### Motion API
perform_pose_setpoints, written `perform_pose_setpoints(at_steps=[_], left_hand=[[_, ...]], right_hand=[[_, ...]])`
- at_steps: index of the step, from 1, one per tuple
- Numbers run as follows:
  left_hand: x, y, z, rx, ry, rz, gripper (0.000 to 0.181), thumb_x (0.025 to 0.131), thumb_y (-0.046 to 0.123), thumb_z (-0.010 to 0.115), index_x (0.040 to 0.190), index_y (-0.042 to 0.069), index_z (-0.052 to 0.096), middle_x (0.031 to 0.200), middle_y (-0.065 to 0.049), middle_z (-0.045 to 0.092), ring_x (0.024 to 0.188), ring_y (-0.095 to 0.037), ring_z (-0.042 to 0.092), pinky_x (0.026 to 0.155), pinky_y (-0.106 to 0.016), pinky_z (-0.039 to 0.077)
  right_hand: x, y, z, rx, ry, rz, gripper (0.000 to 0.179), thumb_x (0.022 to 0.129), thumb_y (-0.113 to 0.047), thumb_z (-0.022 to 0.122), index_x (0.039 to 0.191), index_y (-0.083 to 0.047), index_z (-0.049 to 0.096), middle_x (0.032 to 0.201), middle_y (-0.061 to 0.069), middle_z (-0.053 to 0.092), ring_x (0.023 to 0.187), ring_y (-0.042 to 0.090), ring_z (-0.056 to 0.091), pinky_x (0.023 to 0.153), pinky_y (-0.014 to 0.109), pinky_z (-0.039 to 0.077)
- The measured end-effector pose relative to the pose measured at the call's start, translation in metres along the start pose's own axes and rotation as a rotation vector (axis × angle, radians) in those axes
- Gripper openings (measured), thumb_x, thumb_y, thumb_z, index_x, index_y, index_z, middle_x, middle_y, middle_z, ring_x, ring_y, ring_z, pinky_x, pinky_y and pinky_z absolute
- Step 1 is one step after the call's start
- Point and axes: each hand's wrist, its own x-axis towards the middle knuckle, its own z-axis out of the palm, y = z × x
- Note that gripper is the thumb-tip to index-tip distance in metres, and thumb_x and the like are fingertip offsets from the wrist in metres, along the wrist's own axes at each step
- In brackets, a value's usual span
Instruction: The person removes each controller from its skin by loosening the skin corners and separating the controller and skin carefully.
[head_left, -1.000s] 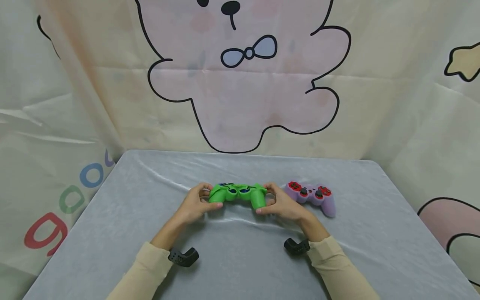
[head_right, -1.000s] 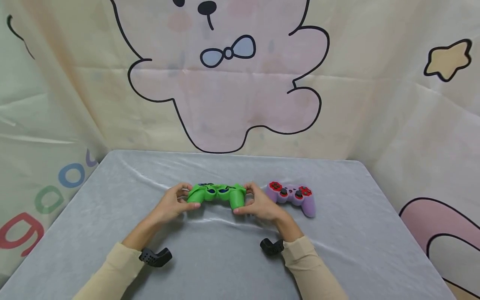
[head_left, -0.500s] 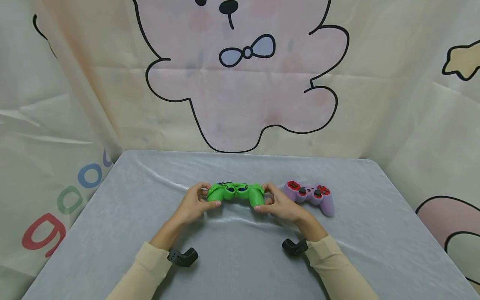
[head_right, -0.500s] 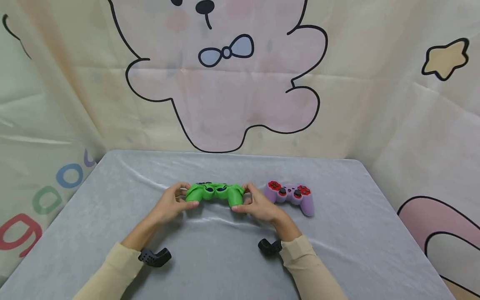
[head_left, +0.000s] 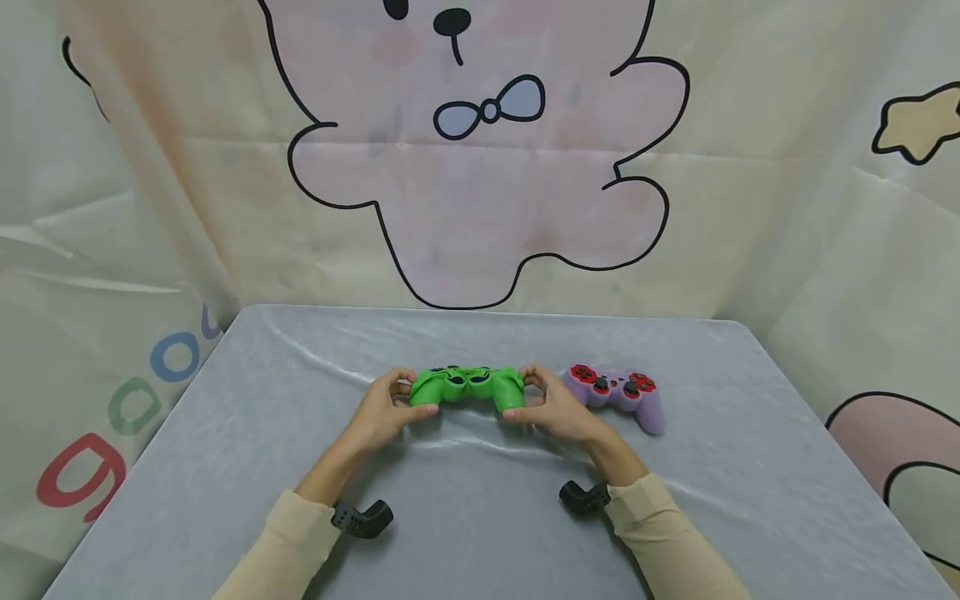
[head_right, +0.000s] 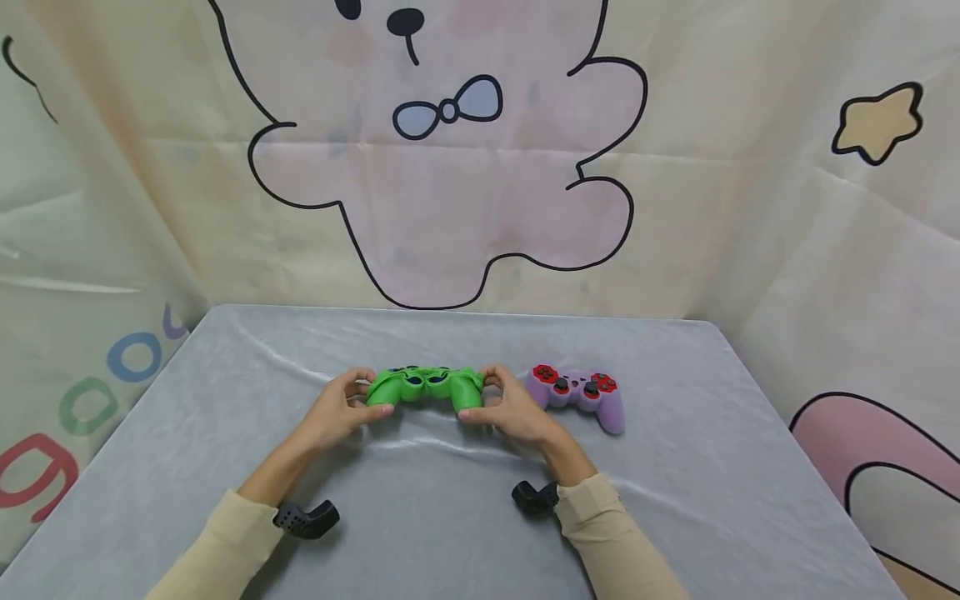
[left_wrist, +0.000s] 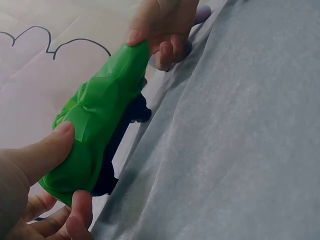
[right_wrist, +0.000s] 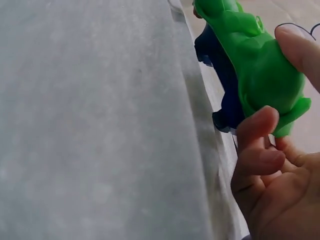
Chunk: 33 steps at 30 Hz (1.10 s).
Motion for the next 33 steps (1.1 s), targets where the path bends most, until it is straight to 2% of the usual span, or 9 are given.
perform_pose_setpoints(at_steps=[5,12,21,30,33], left_hand=[[-0.0009,-0.0008,-0.0003,0.015,0.007,0.016,0.051,0.086,0.021,0.081,0.126,0.004,0.055,0.125,-0.024,0.064,0.096,-0.026,0.064,0.076,-0.028,0.049],[-0.0002,-0.0019,-0.0023,0.036,0.031,0.04,0.047,0.086,0.019,0.081,0.122,0.001,0.056,0.12,-0.023,0.064,0.11,-0.032,0.063,0.081,-0.031,0.05],[0.0001,-0.0001,-0.004,0.029,0.026,0.025,0.047,0.085,0.021,0.081,0.12,0.002,0.056,0.118,-0.022,0.064,0.104,-0.029,0.061,0.076,-0.029,0.047],[0.0003,0.0002,-0.0039,0.004,0.03,0.022,0.048,0.085,0.018,0.081,0.122,0.0,0.056,0.117,-0.023,0.064,0.1,-0.028,0.062,0.075,-0.028,0.047],[0.0003,0.0007,-0.0037,0.0,0.025,0.023,0.048,0.085,0.018,0.081,0.121,0.0,0.056,0.117,-0.024,0.064,0.101,-0.028,0.062,0.075,-0.027,0.047]], right_hand=[[0.0021,0.0008,0.0023,-0.026,0.045,0.004,0.057,0.083,-0.013,0.081,0.126,-0.001,0.046,0.14,0.028,0.049,0.077,0.014,0.066,0.063,0.025,0.05],[0.0035,0.001,0.0041,-0.016,0.089,-0.005,0.05,0.081,-0.012,0.082,0.121,-0.001,0.054,0.133,0.025,0.055,0.067,0.012,0.065,0.058,0.024,0.049],[0.0034,0.0014,0.0039,-0.062,0.114,-0.019,0.041,0.082,-0.013,0.083,0.114,0.0,0.059,0.12,0.022,0.062,0.057,0.008,0.053,0.054,0.026,0.048],[0.0037,0.0014,0.0057,-0.042,0.092,-0.02,0.038,0.083,-0.012,0.082,0.111,0.0,0.059,0.113,0.019,0.062,0.054,0.005,0.05,0.053,0.023,0.045],[0.0035,0.0011,0.006,-0.032,0.092,-0.019,0.038,0.084,-0.012,0.08,0.112,0.0,0.058,0.115,0.018,0.061,0.056,0.006,0.051,0.053,0.023,0.045]])
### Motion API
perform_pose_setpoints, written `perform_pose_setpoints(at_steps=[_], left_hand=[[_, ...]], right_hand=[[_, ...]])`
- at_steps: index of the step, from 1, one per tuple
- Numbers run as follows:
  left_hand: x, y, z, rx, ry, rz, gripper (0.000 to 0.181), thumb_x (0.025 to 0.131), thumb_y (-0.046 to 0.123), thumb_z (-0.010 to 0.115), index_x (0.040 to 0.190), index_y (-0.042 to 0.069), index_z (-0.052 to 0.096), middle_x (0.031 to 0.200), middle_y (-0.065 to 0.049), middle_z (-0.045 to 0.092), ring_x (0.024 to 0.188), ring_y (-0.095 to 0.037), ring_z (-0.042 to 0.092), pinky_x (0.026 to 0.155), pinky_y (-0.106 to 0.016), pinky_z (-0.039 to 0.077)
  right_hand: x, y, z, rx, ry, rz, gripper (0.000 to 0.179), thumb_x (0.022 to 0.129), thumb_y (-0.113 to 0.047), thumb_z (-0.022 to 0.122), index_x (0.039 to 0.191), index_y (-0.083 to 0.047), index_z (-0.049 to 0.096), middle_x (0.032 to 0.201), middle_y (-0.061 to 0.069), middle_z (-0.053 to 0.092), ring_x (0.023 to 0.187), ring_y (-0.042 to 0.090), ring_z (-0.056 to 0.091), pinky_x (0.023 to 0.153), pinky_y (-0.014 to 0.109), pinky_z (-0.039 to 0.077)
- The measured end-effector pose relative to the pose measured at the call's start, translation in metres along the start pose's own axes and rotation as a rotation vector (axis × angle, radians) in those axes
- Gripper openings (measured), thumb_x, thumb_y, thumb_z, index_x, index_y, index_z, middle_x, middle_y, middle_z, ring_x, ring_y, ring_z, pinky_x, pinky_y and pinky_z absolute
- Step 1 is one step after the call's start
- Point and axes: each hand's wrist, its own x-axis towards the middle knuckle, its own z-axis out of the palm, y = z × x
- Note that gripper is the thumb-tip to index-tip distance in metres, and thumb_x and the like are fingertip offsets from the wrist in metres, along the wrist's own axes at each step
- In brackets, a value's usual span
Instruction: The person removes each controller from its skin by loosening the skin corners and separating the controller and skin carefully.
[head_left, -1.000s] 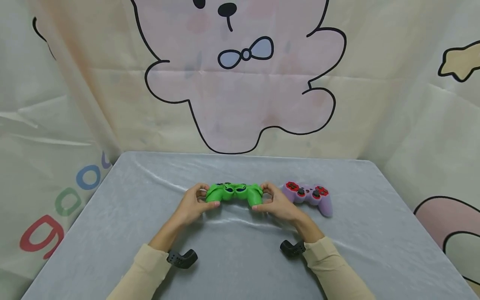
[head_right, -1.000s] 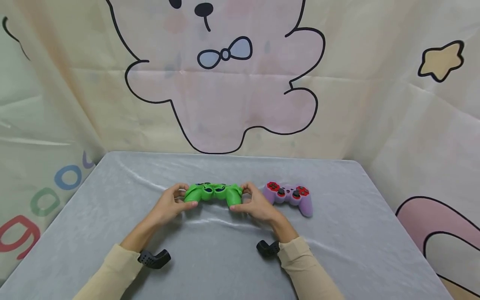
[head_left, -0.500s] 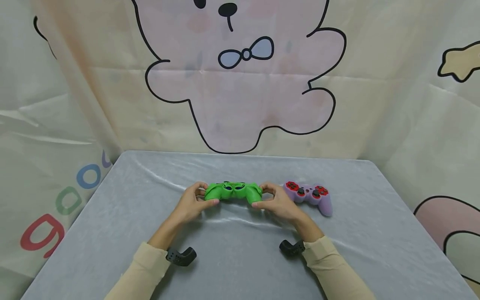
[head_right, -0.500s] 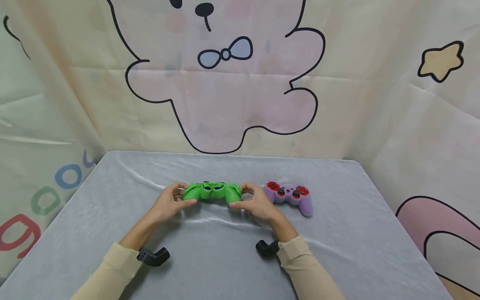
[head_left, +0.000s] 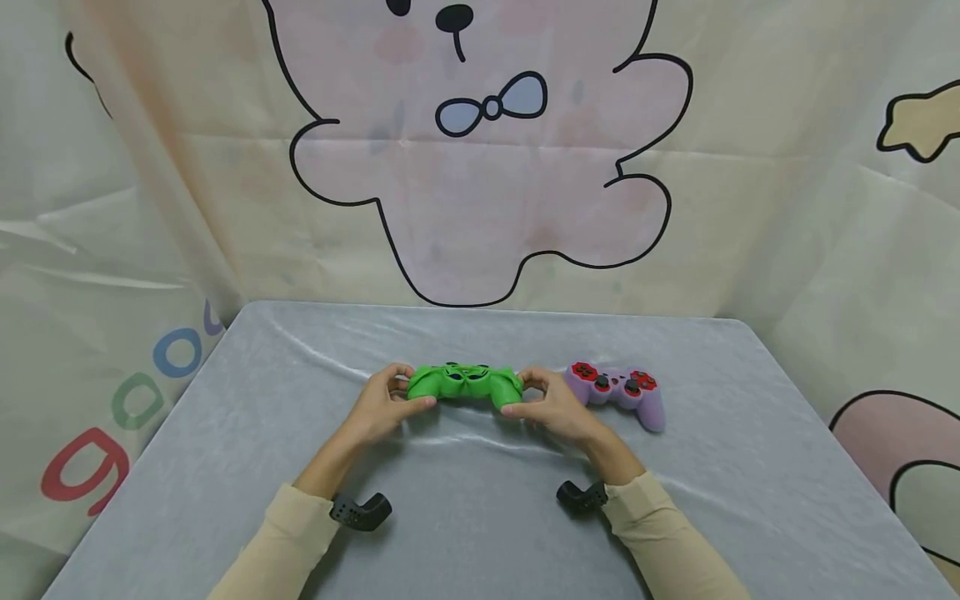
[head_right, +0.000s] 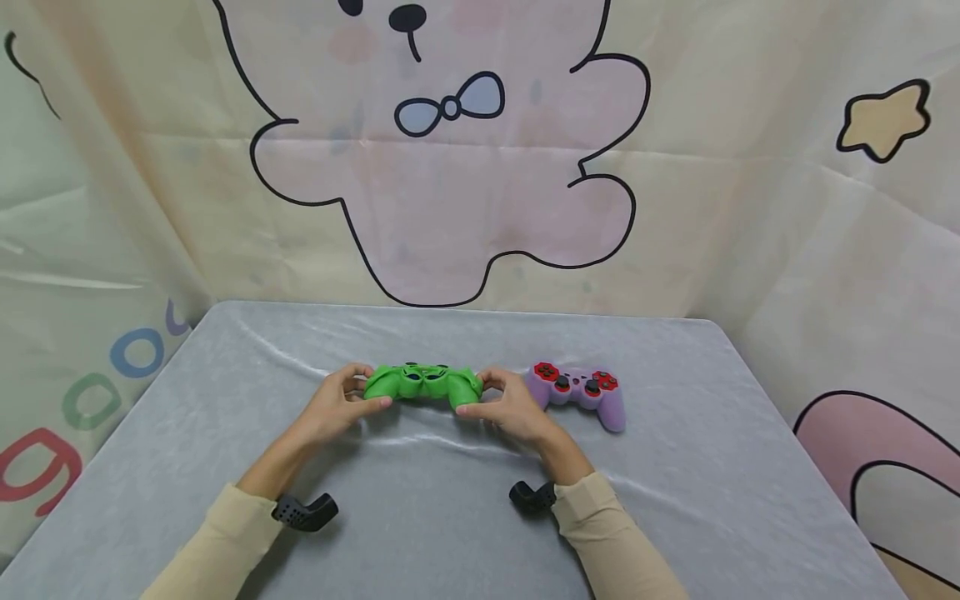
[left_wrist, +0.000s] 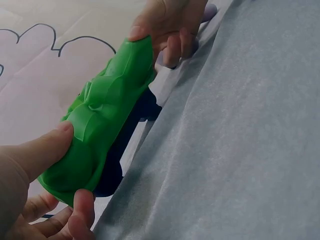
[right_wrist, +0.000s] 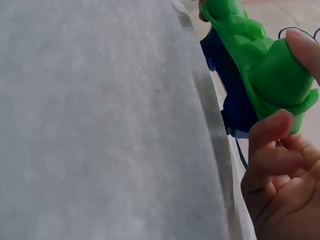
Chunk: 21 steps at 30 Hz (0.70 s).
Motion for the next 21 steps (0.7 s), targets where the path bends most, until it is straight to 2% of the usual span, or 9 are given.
perform_pose_setpoints(at_steps=[8,11,16,21], left_hand=[[-0.0008,0.0001,0.0002,0.035,-0.002,-0.021,0.05,0.086,0.023,0.081,0.122,0.001,0.054,0.122,-0.022,0.061,0.111,-0.031,0.06,0.081,-0.029,0.047],[-0.0007,0.0005,0.001,0.035,0.006,-0.024,0.051,0.086,0.023,0.08,0.123,0.0,0.054,0.122,-0.023,0.061,0.112,-0.032,0.06,0.081,-0.029,0.047],[-0.0002,0.0009,0.0013,0.023,0.019,-0.025,0.049,0.086,0.023,0.08,0.123,0.0,0.055,0.12,-0.022,0.062,0.11,-0.03,0.061,0.08,-0.028,0.047],[-0.0006,0.0003,0.0006,0.019,0.017,-0.022,0.049,0.086,0.021,0.08,0.123,0.0,0.056,0.118,-0.022,0.062,0.104,-0.028,0.06,0.078,-0.027,0.047]], right_hand=[[-0.0006,-0.004,0.0036,0.101,0.021,0.064,0.051,0.09,-0.012,0.072,0.133,-0.003,0.044,0.137,0.019,0.05,0.06,0.008,0.05,0.054,0.023,0.043],[0.0002,-0.0029,0.0042,0.12,0.045,0.07,0.05,0.09,-0.01,0.072,0.132,-0.004,0.045,0.134,0.015,0.052,0.06,0.007,0.05,0.054,0.022,0.042],[0.0001,-0.0024,0.0044,0.148,0.077,0.032,0.044,0.087,-0.007,0.074,0.125,0.0,0.052,0.118,0.01,0.06,0.058,0.004,0.051,0.054,0.02,0.042],[-0.0015,-0.0047,0.0046,0.178,0.069,0.017,0.044,0.086,-0.007,0.076,0.123,0.003,0.054,0.119,0.011,0.057,0.055,0.004,0.05,0.053,0.02,0.04]])
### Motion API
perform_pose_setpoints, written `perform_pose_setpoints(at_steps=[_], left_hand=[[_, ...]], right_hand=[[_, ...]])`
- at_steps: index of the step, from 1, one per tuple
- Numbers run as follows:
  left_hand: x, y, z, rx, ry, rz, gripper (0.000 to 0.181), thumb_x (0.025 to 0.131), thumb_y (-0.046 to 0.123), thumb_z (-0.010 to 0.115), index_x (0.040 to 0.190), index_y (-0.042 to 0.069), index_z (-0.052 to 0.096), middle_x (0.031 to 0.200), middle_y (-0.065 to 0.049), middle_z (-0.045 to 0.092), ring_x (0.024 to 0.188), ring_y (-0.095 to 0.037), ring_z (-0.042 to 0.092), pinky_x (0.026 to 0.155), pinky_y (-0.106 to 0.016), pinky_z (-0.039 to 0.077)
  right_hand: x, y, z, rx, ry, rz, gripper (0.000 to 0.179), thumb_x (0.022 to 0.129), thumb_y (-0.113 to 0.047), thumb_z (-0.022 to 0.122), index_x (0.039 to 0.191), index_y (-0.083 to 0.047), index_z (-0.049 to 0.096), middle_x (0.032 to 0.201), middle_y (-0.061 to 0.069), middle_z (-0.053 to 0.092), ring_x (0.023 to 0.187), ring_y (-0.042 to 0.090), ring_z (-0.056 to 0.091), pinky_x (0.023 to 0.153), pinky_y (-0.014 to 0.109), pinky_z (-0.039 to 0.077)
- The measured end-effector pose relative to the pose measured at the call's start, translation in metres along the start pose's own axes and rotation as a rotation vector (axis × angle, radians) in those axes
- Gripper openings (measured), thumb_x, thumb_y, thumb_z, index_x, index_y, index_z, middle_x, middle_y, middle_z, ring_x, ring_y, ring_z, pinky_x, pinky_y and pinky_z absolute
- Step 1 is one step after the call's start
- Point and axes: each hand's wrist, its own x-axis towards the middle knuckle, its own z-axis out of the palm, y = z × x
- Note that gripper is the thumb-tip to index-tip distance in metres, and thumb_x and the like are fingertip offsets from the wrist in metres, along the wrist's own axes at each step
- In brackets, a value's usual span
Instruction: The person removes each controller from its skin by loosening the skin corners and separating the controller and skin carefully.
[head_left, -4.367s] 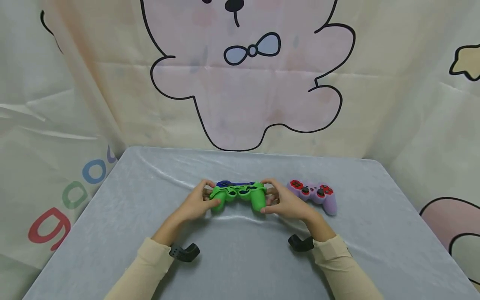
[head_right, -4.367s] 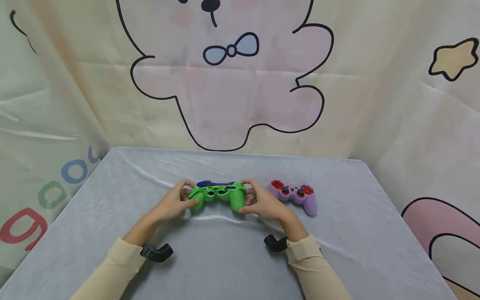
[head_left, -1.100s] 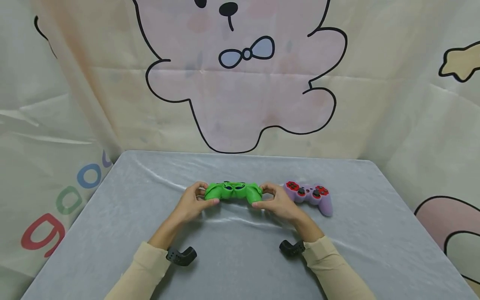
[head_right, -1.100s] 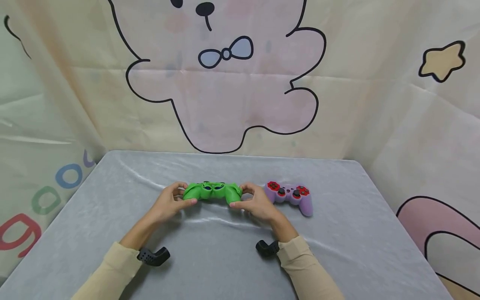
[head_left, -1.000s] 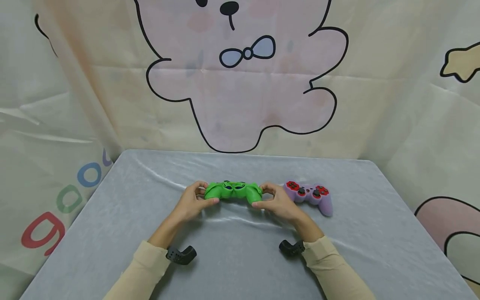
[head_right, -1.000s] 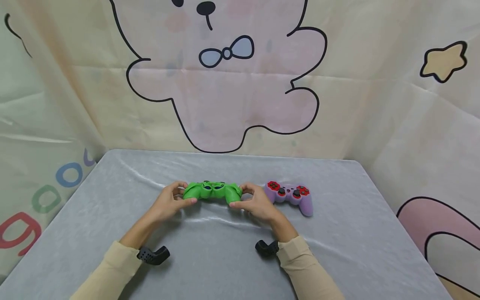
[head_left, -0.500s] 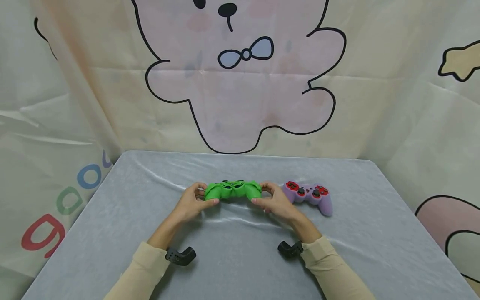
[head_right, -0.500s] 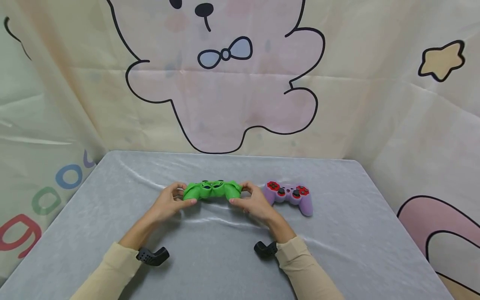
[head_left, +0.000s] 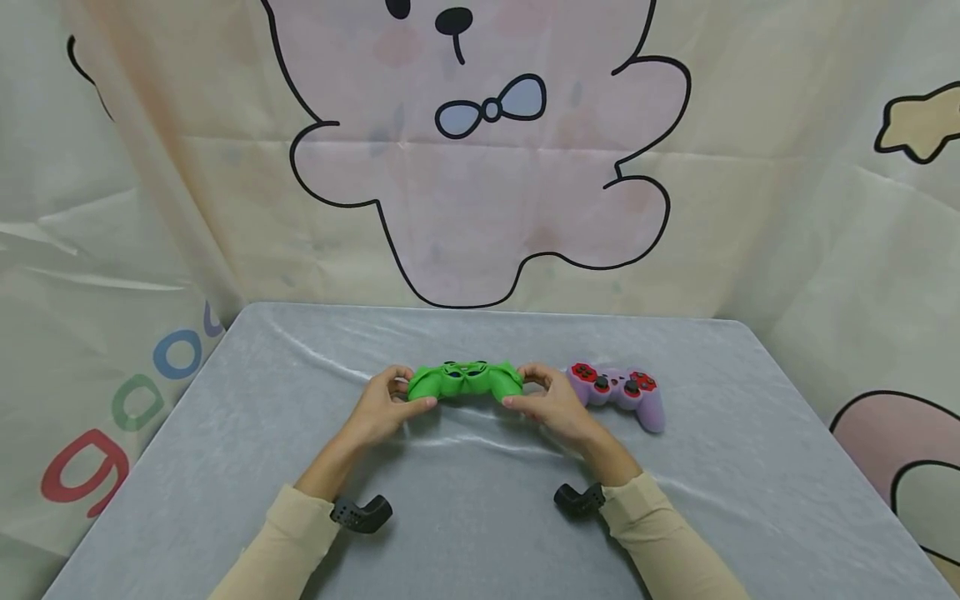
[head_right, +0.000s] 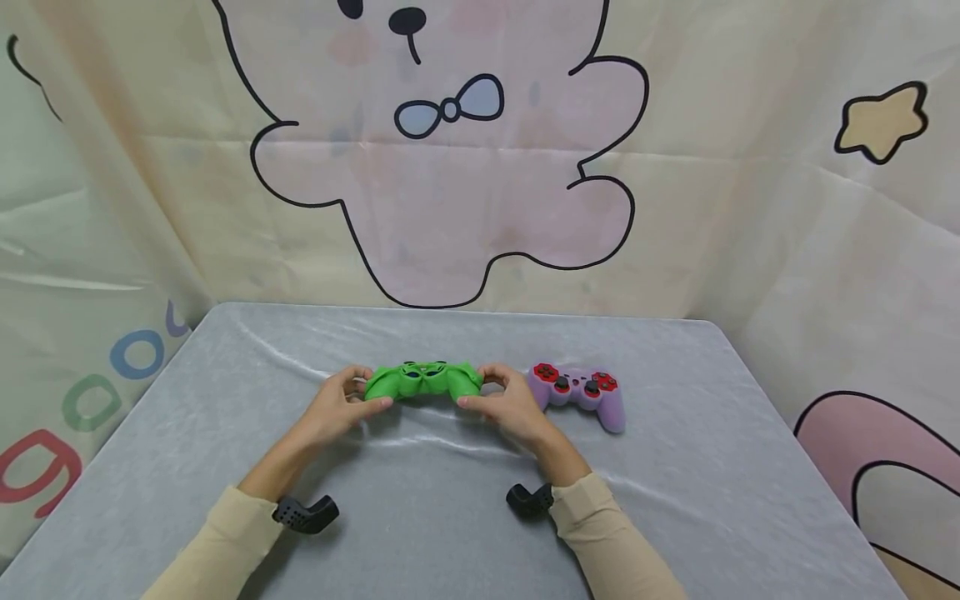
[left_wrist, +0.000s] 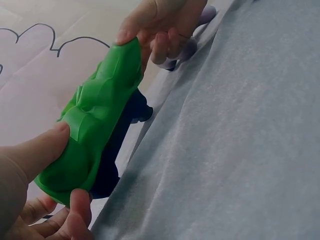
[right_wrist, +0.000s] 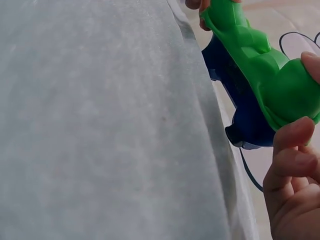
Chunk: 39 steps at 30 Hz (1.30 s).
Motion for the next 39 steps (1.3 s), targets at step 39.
perform_pose_setpoints(at_steps=[39], left_hand=[[-0.0001,0.001,-0.0039,-0.037,-0.007,-0.034,0.046,0.086,0.023,0.081,0.12,0.002,0.058,0.104,-0.017,0.068,0.085,-0.018,0.06,0.071,-0.029,0.045]], right_hand=[[0.0007,0.0006,0.0027,-0.03,-0.012,-0.045,0.031,0.092,-0.009,0.071,0.112,0.0,0.05,0.101,0.0,0.059,0.059,0.006,0.052,0.054,0.023,0.044]])
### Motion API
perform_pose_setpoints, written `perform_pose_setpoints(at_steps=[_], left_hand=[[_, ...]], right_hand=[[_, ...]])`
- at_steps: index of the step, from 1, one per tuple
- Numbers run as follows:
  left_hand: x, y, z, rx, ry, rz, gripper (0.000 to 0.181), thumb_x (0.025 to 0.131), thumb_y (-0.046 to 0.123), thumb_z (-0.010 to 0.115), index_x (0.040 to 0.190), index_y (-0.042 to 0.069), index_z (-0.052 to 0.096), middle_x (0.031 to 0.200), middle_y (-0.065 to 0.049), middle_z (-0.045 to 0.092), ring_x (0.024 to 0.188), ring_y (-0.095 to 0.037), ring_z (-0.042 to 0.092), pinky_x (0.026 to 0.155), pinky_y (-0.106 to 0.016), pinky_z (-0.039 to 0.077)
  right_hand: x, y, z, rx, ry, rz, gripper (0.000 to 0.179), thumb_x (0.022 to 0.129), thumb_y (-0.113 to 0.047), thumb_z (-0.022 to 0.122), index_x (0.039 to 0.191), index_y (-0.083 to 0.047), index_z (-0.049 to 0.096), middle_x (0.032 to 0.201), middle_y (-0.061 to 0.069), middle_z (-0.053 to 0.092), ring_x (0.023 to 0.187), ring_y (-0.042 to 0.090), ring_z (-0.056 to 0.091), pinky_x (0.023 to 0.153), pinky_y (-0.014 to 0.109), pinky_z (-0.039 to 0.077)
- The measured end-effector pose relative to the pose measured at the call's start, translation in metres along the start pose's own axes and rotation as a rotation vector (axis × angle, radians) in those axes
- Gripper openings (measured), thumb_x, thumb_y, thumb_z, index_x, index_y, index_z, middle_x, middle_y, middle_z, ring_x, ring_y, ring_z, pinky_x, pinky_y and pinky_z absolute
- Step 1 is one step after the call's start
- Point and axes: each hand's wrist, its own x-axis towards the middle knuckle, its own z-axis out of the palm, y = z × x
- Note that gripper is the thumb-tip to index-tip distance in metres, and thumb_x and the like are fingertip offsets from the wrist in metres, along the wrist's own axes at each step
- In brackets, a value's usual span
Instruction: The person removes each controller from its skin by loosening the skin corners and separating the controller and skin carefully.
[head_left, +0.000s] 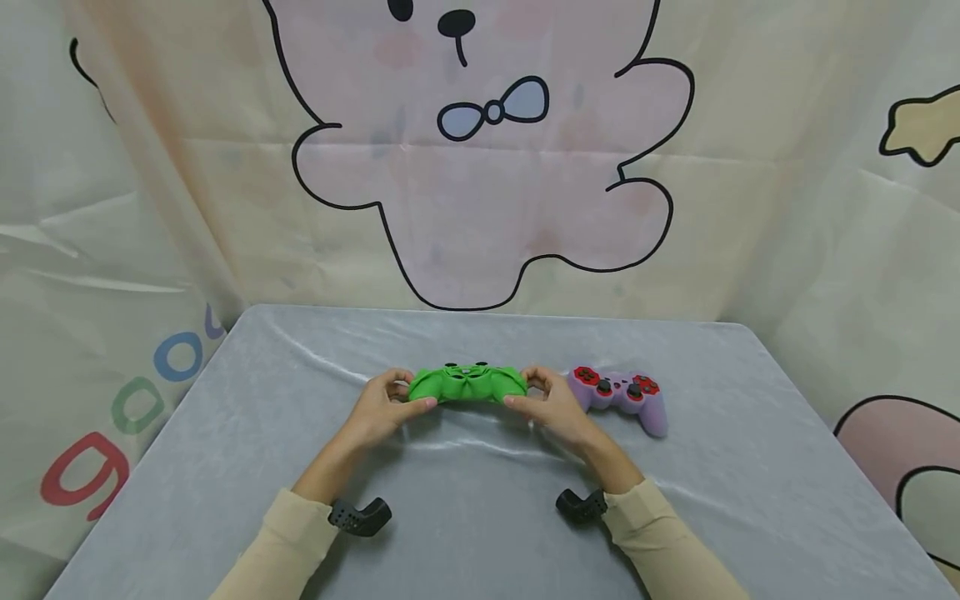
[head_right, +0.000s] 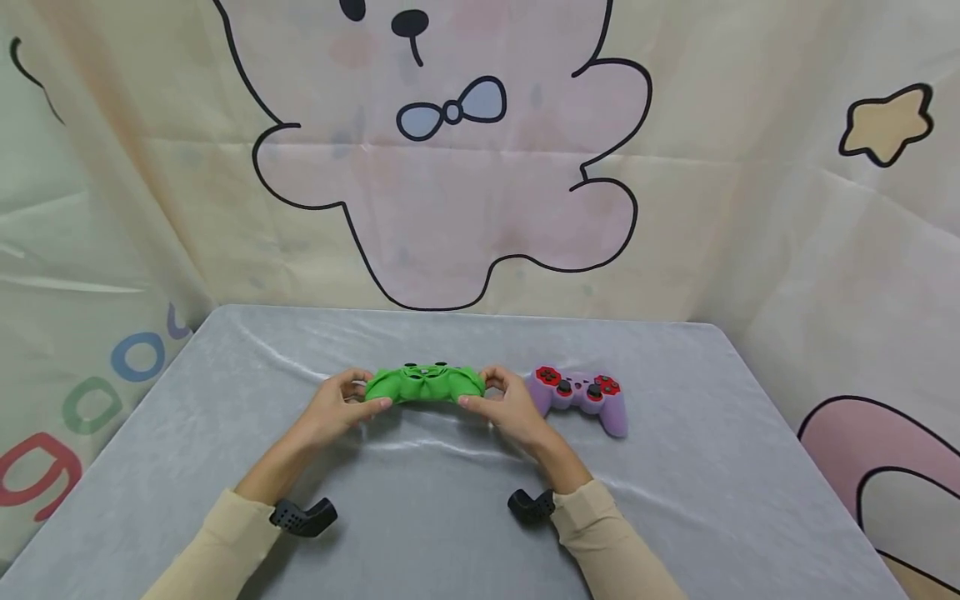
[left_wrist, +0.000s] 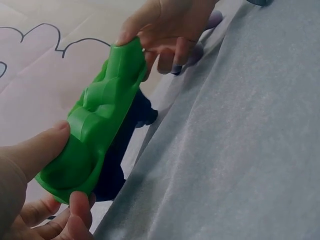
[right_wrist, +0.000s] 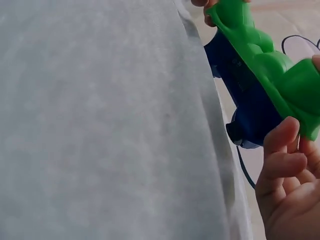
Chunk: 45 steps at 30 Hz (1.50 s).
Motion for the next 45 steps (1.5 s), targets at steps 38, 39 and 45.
perform_pose_setpoints(at_steps=[38,39,45], left_hand=[[-0.002,0.004,0.001,-0.042,-0.018,0.0,0.051,0.087,0.023,0.08,0.125,0.0,0.055,0.113,-0.02,0.064,0.074,-0.016,0.064,0.068,-0.028,0.05],[-0.002,0.004,0.001,-0.036,-0.018,0.001,0.051,0.087,0.023,0.08,0.125,0.0,0.055,0.113,-0.021,0.064,0.075,-0.016,0.063,0.068,-0.028,0.05],[-0.001,0.003,0.001,-0.004,-0.006,0.005,0.048,0.086,0.023,0.08,0.121,0.001,0.056,0.11,-0.02,0.063,0.081,-0.018,0.062,0.069,-0.028,0.049]], right_hand=[[0.0,-0.003,-0.009,-0.059,-0.033,-0.002,0.045,0.088,-0.003,0.068,0.127,0.011,0.05,0.119,0.019,0.057,0.072,0.005,0.063,0.064,0.023,0.053],[0.0,-0.003,-0.009,-0.057,-0.031,-0.006,0.045,0.089,-0.004,0.068,0.127,0.011,0.05,0.118,0.018,0.057,0.072,0.005,0.063,0.064,0.024,0.053],[0.001,-0.002,-0.007,-0.042,-0.011,-0.016,0.045,0.09,-0.005,0.069,0.128,0.01,0.051,0.123,0.02,0.055,0.072,0.005,0.063,0.063,0.024,0.052]])
